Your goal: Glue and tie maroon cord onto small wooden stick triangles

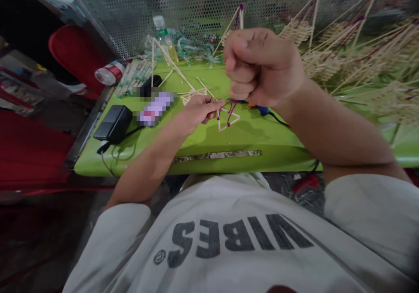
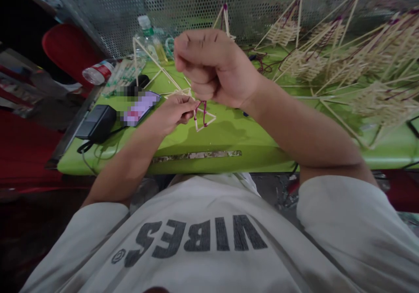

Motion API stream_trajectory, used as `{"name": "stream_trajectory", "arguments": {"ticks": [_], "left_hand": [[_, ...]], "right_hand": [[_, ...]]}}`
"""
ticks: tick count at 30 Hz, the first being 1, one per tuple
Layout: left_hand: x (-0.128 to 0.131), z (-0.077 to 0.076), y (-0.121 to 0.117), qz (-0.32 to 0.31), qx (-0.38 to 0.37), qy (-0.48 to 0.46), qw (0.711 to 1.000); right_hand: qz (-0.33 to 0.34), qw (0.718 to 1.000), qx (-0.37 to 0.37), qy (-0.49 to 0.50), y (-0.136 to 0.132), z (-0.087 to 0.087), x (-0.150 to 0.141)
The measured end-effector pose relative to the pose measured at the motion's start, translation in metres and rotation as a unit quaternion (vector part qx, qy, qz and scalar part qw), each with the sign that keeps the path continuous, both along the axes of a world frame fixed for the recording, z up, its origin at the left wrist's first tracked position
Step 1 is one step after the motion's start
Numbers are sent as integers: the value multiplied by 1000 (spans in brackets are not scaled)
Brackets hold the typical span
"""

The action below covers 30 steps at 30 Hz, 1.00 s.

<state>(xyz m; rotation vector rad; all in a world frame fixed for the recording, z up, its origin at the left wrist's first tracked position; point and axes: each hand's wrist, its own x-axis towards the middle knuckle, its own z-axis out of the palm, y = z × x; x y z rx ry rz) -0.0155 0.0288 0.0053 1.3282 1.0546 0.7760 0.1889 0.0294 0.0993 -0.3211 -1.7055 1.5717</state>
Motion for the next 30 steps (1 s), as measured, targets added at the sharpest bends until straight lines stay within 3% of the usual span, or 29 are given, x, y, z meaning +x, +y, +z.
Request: {"name": "stream_trajectory", "arguments": {"ticks": [12, 18, 26, 30], "left_hand": [[8, -11, 3, 20, -61, -24, 998], [13, -18, 6, 41, -69, -9, 997], [6, -22, 5, 32, -15, 30, 999], [8, -22, 6, 34, 18, 68, 997]], "right_hand": [[28, 1000, -2, 14, 2, -5, 1], [-23, 999, -21, -8, -3, -5, 5], [6, 999, -1, -51, -21, 16, 8], [32, 999, 7, -26, -21, 14, 8]]}}
